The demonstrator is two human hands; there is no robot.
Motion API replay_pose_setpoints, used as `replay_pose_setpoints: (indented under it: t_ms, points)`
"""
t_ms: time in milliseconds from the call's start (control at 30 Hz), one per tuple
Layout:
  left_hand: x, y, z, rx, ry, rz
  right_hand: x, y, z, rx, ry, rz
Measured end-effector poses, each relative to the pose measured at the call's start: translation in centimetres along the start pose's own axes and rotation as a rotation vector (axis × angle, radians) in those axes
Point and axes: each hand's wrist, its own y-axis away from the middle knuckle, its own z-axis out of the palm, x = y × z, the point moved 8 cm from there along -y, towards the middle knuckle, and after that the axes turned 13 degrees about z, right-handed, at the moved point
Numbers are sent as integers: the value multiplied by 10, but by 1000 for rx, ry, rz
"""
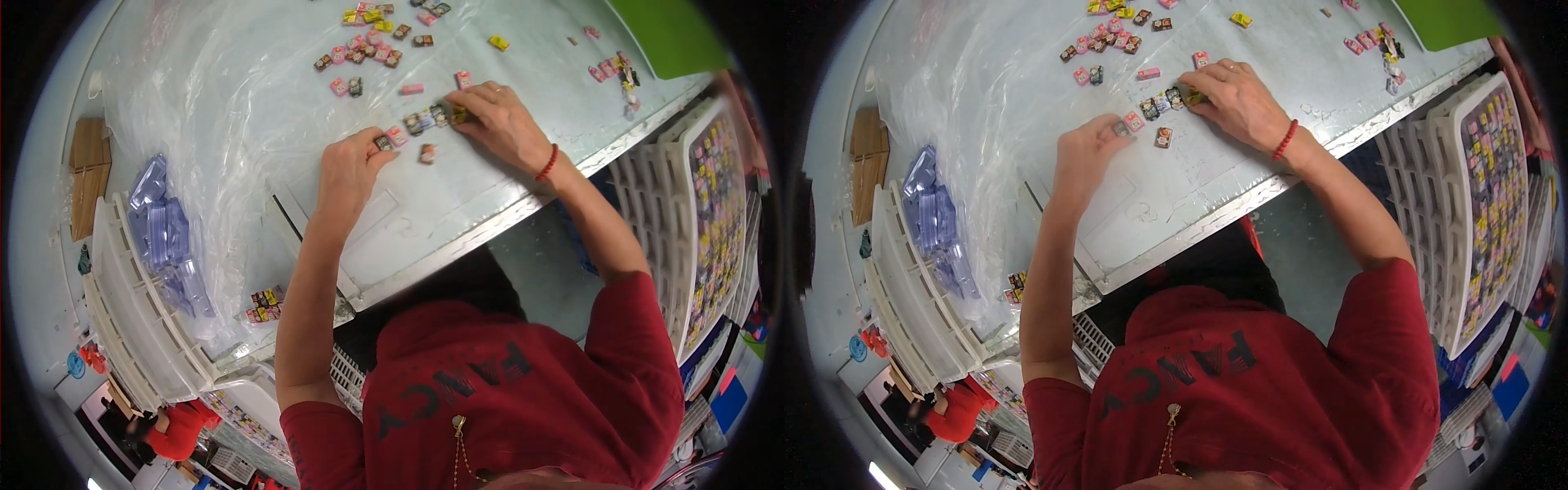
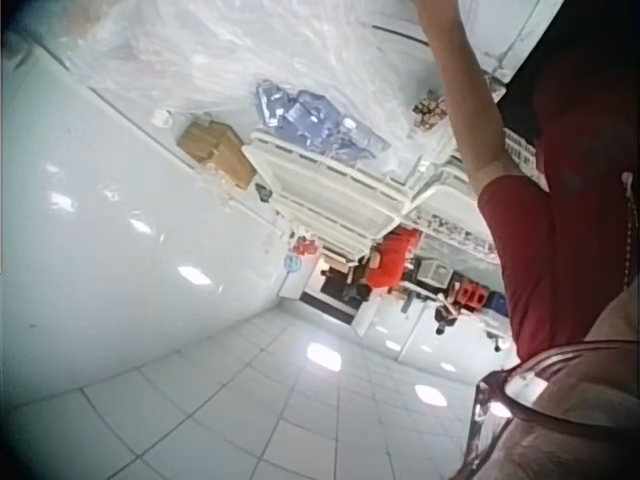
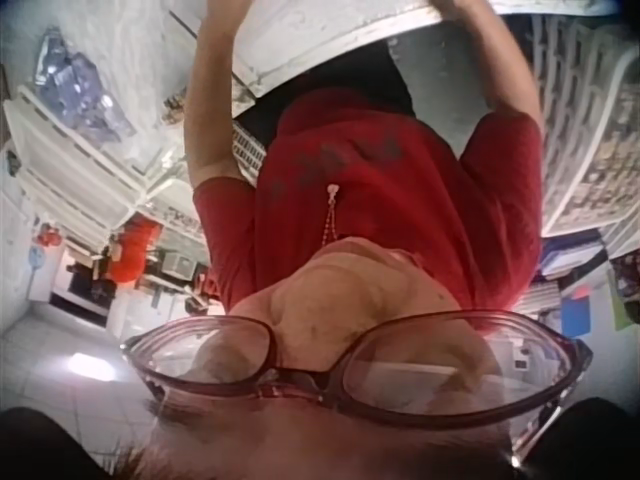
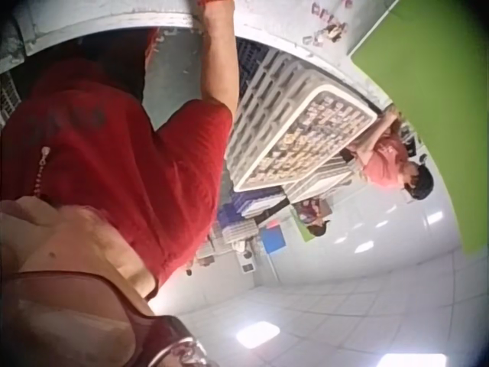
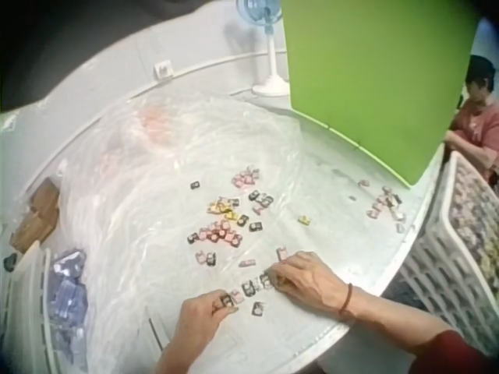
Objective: Sorting and packaging small colorful items into plastic bags.
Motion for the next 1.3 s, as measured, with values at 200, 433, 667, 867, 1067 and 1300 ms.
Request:
replay_pose_setpoints:
  t_ms: [200,433,667,867,1067,1300]
  points:
    - [7,1,-2,169,-202,170,-13,-4,1,49,-27,-38]
    - [20,-8,9,195,-116,352,-16,-8,16,-66,-2,-120]
    - [24,-18,6,183,-118,443,-23,-15,23,-72,113,-193]
    - [27,-14,4,170,-81,470,-33,-15,21,-11,184,-190]
    - [15,-10,10,151,-87,399,-34,-11,25,-23,173,-146]
    - [32,-1,-2,320,-172,520,-44,-15,17,-6,180,-133]
